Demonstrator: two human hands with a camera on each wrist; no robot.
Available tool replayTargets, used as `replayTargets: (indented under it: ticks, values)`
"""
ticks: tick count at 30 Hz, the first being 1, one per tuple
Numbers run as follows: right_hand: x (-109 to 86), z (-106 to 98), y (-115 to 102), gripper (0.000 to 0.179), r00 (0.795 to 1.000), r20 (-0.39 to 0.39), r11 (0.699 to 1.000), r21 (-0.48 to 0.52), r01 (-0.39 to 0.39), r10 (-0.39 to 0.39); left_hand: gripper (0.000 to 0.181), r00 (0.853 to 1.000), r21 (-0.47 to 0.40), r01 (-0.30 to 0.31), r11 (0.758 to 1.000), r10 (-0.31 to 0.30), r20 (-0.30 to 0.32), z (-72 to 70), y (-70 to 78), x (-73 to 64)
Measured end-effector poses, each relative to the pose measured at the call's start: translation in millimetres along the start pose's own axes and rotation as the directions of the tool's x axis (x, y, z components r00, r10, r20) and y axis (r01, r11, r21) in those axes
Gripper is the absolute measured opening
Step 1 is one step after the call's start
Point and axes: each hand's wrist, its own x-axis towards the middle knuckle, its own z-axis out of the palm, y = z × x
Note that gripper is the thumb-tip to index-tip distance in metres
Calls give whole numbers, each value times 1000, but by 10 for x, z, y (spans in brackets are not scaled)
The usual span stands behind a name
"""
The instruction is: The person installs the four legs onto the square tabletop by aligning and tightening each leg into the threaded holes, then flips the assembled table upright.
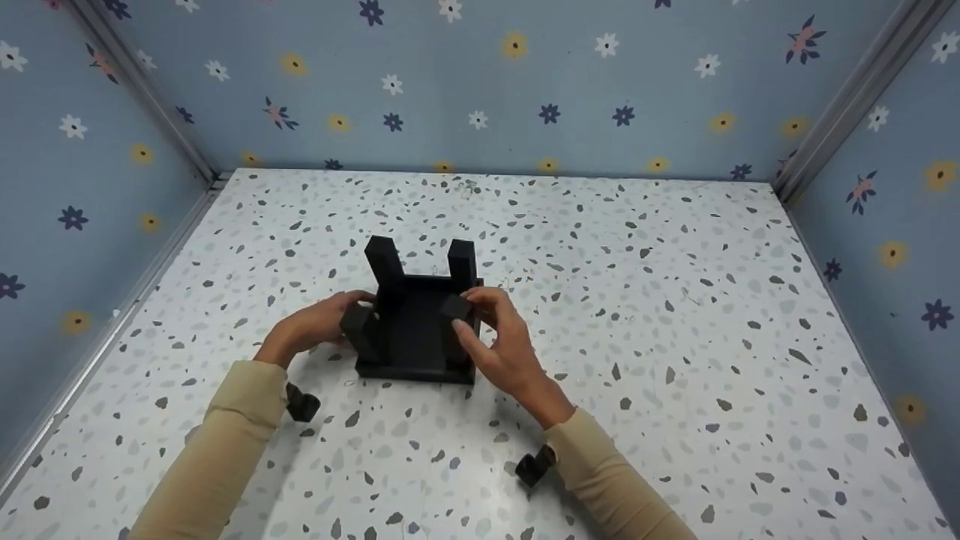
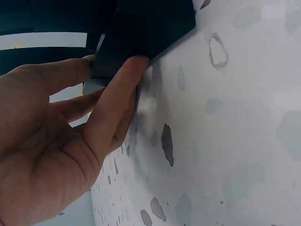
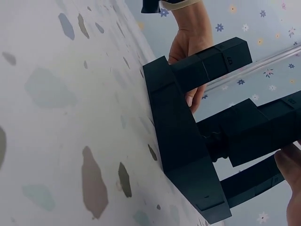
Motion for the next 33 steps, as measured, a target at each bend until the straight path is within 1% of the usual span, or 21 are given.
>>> replayTargets:
  ticks: [3, 6, 8, 10, 13, 16, 18, 20, 26, 30, 33]
  values:
    - [-14, -10, 102, 24, 1000, 1, 1000, 1, -8, 8, 57, 1000, -15, -4, 1000, 5, 7, 0, 3, 3]
    - [-36, -19, 190, 18, 1000, 19, 999, 45, -25, 25, 57, 1000, -39, -5, 999, 6, 19, 2, -3, 6]
    - [-42, -13, 215, 16, 999, 34, 995, 96, -27, 24, 56, 1000, -44, -3, 999, 4, 20, 5, -4, 14]
    - [-52, -1, 226, 16, 998, 47, 990, 133, -36, 30, 56, 1000, -48, -3, 999, 4, 22, 9, -7, 20]
    - [-67, 26, 220, 19, 995, 67, 987, 140, -78, 70, 56, 1000, -44, -3, 999, 3, 17, 10, -4, 22]
    - [-64, 60, 196, 25, 985, 92, 984, 90, -153, 145, 55, 1000, -35, -12, 999, 13, 11, 3, 0, 9]
    - [-47, 83, 185, 28, 977, 106, 980, 57, -191, 184, 54, 1000, -28, -18, 999, 18, 6, 0, 3, 2]
    - [-24, 98, 173, 29, 971, 111, 975, 46, -218, 212, 55, 1000, -34, -21, 999, 22, 8, -1, 9, -1]
    - [34, 94, 147, 29, 957, 117, 953, 116, -278, 265, 56, 1000, -41, -13, 999, 14, 15, 2, 9, -6]
    - [60, 67, 134, 32, 940, 143, 935, 137, -327, 308, 55, 1000, -33, -17, 999, 17, 8, 1, 7, -5]
    - [69, 41, 128, 35, 928, 170, 914, 187, -359, 330, 54, 1000, -25, -21, 999, 21, 10, 2, 2, 1]
